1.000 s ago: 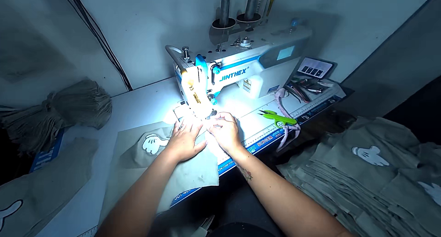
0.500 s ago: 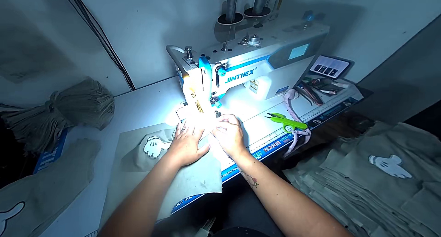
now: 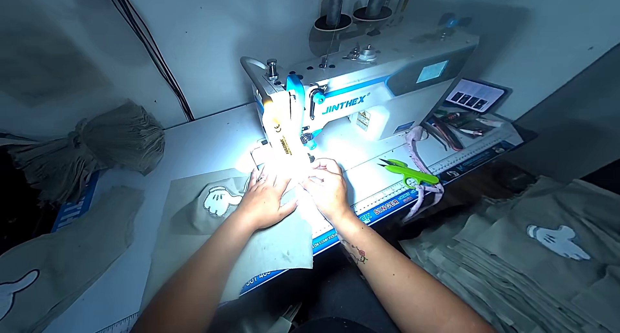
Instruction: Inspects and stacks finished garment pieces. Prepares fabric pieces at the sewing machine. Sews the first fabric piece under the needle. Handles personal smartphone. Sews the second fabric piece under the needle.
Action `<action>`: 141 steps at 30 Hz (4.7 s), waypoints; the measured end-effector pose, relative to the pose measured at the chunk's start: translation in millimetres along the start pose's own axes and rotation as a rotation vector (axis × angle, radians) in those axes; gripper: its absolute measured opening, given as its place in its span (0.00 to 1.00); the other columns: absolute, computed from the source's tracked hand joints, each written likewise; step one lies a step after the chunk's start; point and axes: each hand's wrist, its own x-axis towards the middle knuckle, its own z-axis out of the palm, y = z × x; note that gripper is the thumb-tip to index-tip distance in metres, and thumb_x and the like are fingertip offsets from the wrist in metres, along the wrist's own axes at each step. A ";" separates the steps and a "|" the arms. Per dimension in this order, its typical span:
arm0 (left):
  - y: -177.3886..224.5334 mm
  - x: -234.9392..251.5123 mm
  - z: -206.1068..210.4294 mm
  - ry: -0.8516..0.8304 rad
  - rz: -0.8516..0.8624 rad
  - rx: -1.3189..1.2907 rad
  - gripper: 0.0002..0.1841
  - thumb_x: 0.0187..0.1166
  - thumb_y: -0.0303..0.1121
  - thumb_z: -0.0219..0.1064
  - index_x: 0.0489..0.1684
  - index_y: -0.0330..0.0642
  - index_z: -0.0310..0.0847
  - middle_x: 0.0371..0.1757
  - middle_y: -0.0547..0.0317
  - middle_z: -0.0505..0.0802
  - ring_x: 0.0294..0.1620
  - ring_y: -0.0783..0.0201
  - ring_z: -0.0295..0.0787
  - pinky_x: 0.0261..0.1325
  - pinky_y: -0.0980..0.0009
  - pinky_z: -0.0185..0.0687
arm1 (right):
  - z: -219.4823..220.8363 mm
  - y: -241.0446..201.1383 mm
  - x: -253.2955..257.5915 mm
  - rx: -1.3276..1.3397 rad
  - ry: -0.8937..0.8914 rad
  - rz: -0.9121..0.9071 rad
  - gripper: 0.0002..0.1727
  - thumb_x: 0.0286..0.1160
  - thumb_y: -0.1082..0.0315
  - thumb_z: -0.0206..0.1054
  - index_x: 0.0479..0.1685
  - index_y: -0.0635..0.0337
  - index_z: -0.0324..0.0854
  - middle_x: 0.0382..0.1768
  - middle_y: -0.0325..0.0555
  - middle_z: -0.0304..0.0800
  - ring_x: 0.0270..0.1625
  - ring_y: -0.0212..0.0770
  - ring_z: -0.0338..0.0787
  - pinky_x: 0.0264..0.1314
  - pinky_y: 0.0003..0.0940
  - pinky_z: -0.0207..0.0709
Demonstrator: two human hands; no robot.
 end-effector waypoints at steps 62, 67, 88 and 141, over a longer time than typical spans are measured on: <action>64.4 3.6 9.8 0.424 0.304 -0.377 0.21 0.92 0.42 0.48 0.42 0.41 0.88 0.29 0.57 0.90 0.35 0.60 0.89 0.42 0.59 0.83 | -187.5 18.9 75.3 -0.667 -0.297 0.273 0.17 0.92 0.65 0.56 0.59 0.64 0.88 0.47 0.63 0.92 0.54 0.64 0.91 0.61 0.69 0.79; 61.7 5.5 7.1 0.455 0.138 -0.549 0.19 0.89 0.41 0.51 0.36 0.44 0.87 0.24 0.65 0.83 0.27 0.72 0.80 0.33 0.72 0.76 | -176.0 40.7 58.3 -0.751 -0.305 0.238 0.30 0.77 0.55 0.75 0.73 0.64 0.82 0.70 0.66 0.82 0.74 0.71 0.77 0.74 0.72 0.67; 70.4 1.0 12.1 0.464 0.304 -0.964 0.15 0.87 0.32 0.54 0.33 0.42 0.86 0.26 0.70 0.89 0.28 0.81 0.83 0.34 0.84 0.79 | -104.9 -34.3 -32.8 0.887 -0.722 0.813 0.20 0.96 0.52 0.38 0.53 0.52 0.74 0.28 0.31 0.76 0.21 0.20 0.73 0.23 0.13 0.70; 56.6 -0.4 -3.0 0.650 0.064 -0.801 0.10 0.80 0.36 0.63 0.33 0.49 0.90 0.26 0.73 0.86 0.25 0.80 0.77 0.31 0.80 0.74 | -117.1 13.6 1.9 -0.206 -0.918 -0.199 0.14 0.68 0.53 0.79 0.50 0.43 0.97 0.50 0.38 0.87 0.64 0.40 0.79 0.71 0.45 0.69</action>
